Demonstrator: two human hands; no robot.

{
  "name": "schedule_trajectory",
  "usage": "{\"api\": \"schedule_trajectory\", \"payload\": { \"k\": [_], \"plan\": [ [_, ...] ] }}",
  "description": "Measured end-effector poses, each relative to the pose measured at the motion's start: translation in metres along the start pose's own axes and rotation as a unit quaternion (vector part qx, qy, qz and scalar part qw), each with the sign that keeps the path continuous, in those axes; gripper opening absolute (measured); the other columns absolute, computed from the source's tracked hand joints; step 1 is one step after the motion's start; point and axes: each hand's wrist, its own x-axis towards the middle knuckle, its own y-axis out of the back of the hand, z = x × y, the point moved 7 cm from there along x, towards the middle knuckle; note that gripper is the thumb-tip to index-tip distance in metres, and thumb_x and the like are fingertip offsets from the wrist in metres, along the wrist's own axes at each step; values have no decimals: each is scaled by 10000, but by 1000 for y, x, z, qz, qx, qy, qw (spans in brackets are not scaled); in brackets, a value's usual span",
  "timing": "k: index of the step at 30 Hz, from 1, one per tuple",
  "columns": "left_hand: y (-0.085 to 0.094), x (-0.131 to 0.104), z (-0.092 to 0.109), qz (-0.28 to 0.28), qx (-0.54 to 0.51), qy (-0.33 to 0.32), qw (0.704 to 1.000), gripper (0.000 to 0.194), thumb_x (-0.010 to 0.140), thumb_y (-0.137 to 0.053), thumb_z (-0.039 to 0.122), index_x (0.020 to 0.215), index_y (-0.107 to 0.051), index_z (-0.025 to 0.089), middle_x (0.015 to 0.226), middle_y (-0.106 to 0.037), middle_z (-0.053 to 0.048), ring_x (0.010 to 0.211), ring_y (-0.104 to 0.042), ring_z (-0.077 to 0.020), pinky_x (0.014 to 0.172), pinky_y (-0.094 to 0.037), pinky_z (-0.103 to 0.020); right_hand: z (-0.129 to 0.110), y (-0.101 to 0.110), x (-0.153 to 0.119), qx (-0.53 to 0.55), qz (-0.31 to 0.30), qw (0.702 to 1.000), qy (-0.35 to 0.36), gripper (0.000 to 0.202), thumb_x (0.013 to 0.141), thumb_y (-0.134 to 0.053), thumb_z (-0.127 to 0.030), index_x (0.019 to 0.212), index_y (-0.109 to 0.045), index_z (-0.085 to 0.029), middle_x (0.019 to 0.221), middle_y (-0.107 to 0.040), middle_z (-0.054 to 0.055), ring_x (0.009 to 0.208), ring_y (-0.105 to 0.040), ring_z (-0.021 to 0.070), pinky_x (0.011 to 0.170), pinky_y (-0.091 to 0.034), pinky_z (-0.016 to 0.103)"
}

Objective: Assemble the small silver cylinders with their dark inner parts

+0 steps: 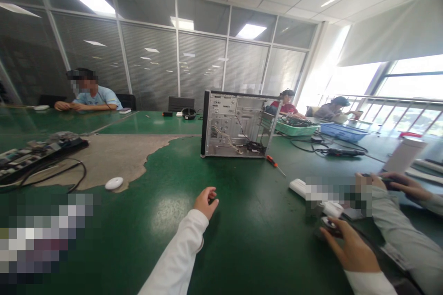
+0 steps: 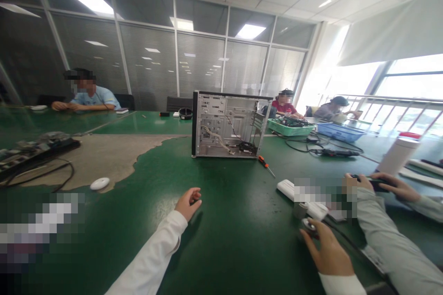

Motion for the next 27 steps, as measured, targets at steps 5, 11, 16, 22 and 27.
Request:
{"api": "schedule_trajectory", "payload": {
  "k": [5,11,16,22,27],
  "plan": [
    [1,0,0,6,-6,-6,1000,324,629,-517,157,951,-499,134,833,-595,-64,739,-556,-137,683,-441,-265,-113,-34,0,126,-112,975,146,325,734,-446,-326,1035,-445,-205,1001,-567,69,858,-572,173,726,-477,286],
    [7,0,1,24,-23,15,999,269,728,-436,299,928,-526,143,877,-596,-71,802,-559,-150,726,-441,-267,-250,-90,15,306,-212,908,193,310,704,-463,-168,1012,-438,-192,991,-545,68,928,-518,156,793,-444,295],
    [25,1,0,93,7,27,995,262,776,-359,316,848,-560,163,871,-593,-58,854,-541,-158,799,-408,-286,-309,-131,21,400,-220,873,173,393,671,-454,-104,1047,-429,-213,1002,-523,64,947,-494,170,810,-426,333],
    [32,4,-5,131,14,34,991,239,776,-363,270,869,-556,163,890,-583,-60,868,-529,-158,807,-404,-288,-316,-134,18,445,-250,838,191,565,637,-434,-52,1162,-370,-251,1088,-491,46,1017,-449,171,878,-378,358],
    [29,5,-5,117,23,37,992,232,760,-386,261,894,-545,158,881,-573,-61,850,-529,-161,792,-405,-290,-310,-133,18,456,-280,825,182,643,605,-416,-21,1193,-344,-271,1142,-467,28,1050,-427,166,899,-365,356]
  ]
}}
